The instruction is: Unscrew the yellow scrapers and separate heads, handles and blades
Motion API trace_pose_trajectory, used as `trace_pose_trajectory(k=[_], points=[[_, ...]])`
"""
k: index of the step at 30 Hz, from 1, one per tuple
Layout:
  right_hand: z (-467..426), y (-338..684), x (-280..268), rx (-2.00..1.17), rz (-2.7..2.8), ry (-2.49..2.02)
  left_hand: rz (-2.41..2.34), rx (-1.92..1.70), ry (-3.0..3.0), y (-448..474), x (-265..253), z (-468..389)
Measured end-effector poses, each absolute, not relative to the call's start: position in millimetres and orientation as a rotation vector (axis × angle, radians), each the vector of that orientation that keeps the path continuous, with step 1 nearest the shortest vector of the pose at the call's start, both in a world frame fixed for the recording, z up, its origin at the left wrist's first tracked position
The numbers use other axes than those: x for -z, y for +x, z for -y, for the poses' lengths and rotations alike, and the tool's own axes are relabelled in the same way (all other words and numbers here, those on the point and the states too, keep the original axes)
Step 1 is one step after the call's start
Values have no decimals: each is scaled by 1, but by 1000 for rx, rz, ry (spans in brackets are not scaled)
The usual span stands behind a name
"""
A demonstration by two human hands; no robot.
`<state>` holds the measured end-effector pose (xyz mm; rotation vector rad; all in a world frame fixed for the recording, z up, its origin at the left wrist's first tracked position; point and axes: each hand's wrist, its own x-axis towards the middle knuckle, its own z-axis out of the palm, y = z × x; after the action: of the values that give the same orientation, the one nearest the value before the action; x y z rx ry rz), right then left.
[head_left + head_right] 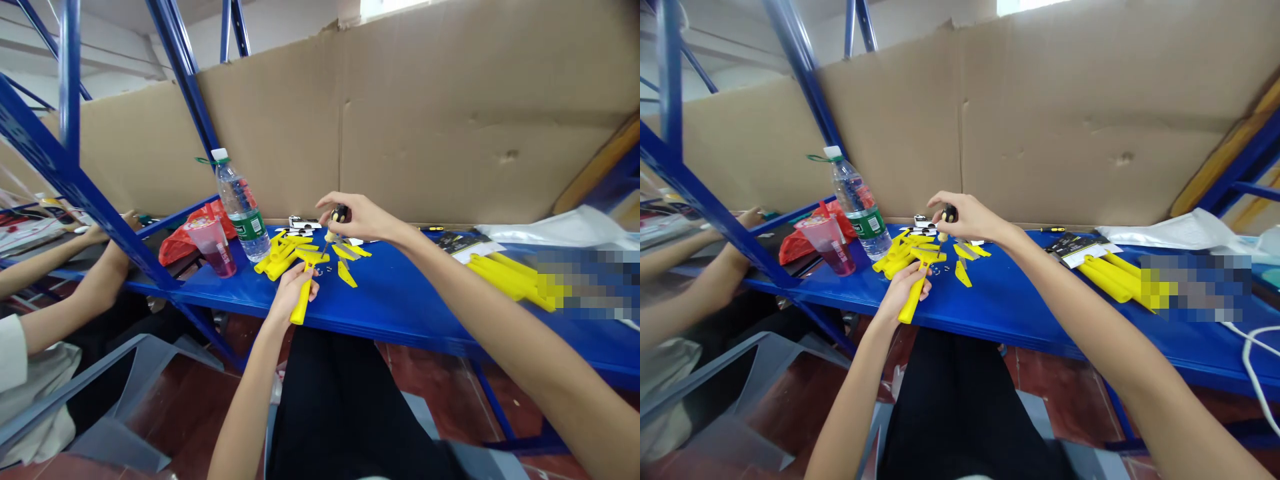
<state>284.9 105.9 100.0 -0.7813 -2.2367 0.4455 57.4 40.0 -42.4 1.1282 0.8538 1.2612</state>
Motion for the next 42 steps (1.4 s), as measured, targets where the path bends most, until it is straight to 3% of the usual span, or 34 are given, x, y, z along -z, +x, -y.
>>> trace_pose_trajectory(k=[6,10,14,18,23,42], points=[[-110,277,-140,-292,2465,-1113,-784,-1267,1057,56,46,-44],[-119,273,-158,-381,2726,-989,-761,-1294,1044,58,46,-44],[-124,268,-165,-200,2719,-1106,-715,-1312,1013,57,45,-43],[-128,264,-167,-219,2761,-1003,-669,-1338,957,56,45,-44],[-129,256,-168,54,2724,-1074,-617,-1333,927,53,45,-45],[-110,244,-184,-41,2749,-1086,-585,-1325,909,51,45,-49]])
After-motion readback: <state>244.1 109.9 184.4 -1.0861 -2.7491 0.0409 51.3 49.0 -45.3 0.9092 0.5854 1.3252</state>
